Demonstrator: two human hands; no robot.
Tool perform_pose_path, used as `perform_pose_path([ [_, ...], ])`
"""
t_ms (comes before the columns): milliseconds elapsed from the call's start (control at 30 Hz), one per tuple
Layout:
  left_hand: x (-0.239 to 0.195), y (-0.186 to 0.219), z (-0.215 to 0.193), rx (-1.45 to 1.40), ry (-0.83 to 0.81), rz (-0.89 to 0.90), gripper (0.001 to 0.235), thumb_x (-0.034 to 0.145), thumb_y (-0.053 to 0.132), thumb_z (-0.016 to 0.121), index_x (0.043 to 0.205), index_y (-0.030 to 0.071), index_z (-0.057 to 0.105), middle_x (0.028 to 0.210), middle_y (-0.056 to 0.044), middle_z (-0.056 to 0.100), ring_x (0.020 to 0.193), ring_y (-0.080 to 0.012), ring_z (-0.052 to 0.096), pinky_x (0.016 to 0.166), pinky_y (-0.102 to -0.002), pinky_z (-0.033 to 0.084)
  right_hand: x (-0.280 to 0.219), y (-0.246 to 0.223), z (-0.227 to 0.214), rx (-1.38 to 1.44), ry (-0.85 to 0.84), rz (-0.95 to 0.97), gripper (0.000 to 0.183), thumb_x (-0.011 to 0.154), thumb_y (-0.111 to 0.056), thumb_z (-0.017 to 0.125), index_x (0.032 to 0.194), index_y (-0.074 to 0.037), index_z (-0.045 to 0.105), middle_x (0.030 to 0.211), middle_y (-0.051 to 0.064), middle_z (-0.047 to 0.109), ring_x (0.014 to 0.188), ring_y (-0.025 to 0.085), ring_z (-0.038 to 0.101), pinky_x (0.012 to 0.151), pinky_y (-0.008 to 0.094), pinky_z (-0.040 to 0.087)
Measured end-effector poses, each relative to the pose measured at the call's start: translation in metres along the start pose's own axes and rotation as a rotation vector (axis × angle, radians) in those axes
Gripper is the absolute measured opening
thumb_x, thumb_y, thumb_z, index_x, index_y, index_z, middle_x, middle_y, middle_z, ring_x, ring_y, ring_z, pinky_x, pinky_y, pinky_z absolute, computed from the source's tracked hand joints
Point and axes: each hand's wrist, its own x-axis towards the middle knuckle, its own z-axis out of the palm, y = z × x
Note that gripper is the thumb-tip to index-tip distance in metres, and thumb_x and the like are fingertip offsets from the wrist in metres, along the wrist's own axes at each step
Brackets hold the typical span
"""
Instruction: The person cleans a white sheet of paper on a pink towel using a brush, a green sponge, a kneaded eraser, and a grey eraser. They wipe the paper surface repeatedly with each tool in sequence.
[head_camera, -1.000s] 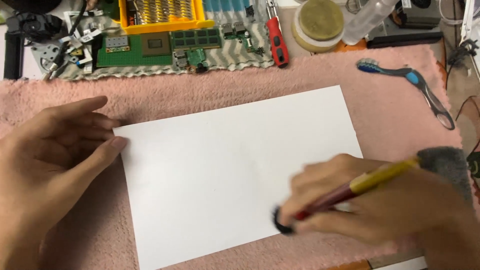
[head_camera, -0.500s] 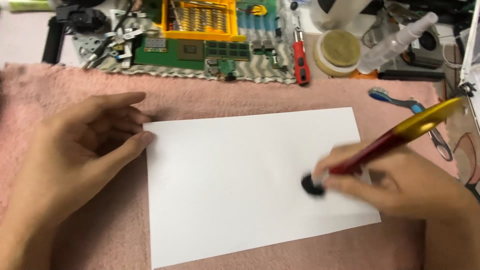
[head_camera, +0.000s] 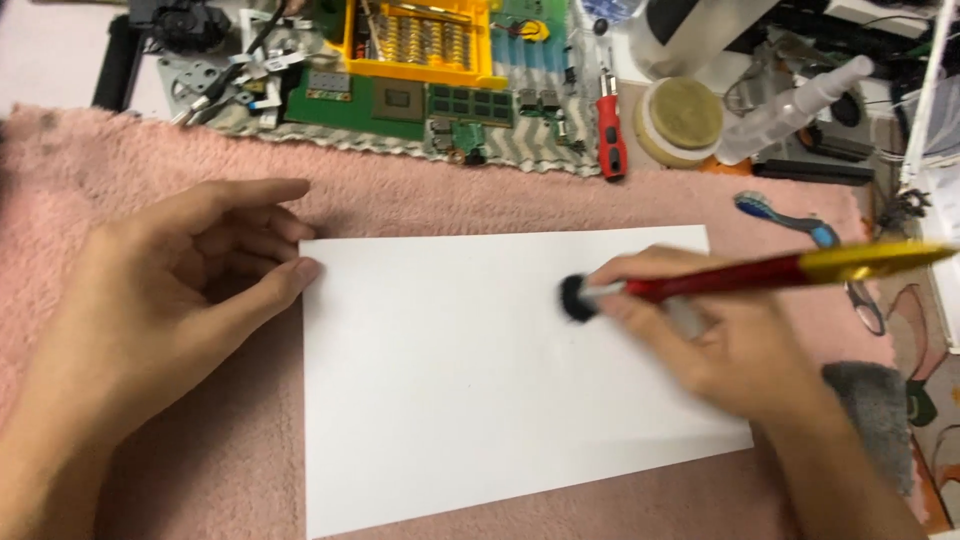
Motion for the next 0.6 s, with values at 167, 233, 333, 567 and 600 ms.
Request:
perform_pose_path([
  [167, 0.001, -0.003, -0.002, -0.033, -0.01, -0.03, 0.058, 0.092, -0.001, 0.083, 0.149, 0.004, 0.077, 0.116, -0.009, 0.088, 0.102, -0.0143, 0.083, 0.102, -0.023, 0.067, -0.005, 0.003, -0.024, 0.037, -0.181, 0.062, 0.024, 0.105, -0.023, 0.074, 0.115, -0.012, 0.092, 0.074, -0.003, 0.082, 0.053, 0.008, 0.054, 0.045, 0.02, 0.039],
  [233, 0.0, -0.003, -0.003, -0.022, -0.014, -0.022, 0.058, 0.092, -0.001, 0.084, 0.149, 0.005, 0.077, 0.115, -0.008, 0.088, 0.101, -0.0135, 0.084, 0.102, -0.023, 0.067, -0.002, 0.005, -0.02, -0.07, -0.094, 0.166, 0.026, 0.102, -0.024, 0.075, 0.112, -0.013, 0.096, 0.062, -0.003, 0.079, 0.044, 0.008, 0.046, 0.037, 0.022, 0.027],
  [333, 0.002, -0.002, -0.001, -0.024, -0.024, -0.017, 0.059, 0.092, -0.001, 0.084, 0.15, 0.005, 0.077, 0.115, -0.008, 0.087, 0.101, -0.0138, 0.083, 0.102, -0.023, 0.067, 0.006, 0.003, -0.004, -0.034, 0.193, 0.069, 0.021, 0.106, -0.013, 0.078, 0.123, -0.005, 0.085, 0.108, 0.004, 0.086, 0.078, 0.012, 0.069, 0.072, 0.025, 0.059],
  [567, -0.001, -0.003, -0.002, -0.032, -0.001, -0.036, 0.058, 0.092, 0.0, 0.085, 0.149, 0.007, 0.078, 0.113, -0.007, 0.088, 0.099, -0.0125, 0.083, 0.1, -0.022, 0.067, 0.009, 0.008, -0.006, -0.059, 0.138, 0.084, 0.017, 0.105, -0.018, 0.078, 0.112, -0.007, 0.089, 0.074, 0.0, 0.076, 0.053, 0.009, 0.05, 0.046, 0.023, 0.033],
  [600, 0.0, -0.002, -0.002, -0.023, -0.006, -0.037, 0.058, 0.092, 0.001, 0.085, 0.149, 0.008, 0.079, 0.113, -0.006, 0.088, 0.098, -0.0121, 0.083, 0.099, -0.022, 0.067, 0.012, 0.003, 0.0, -0.074, 0.258, 0.088, 0.021, 0.106, -0.012, 0.079, 0.124, -0.003, 0.085, 0.09, 0.005, 0.082, 0.064, 0.012, 0.06, 0.053, 0.025, 0.048],
])
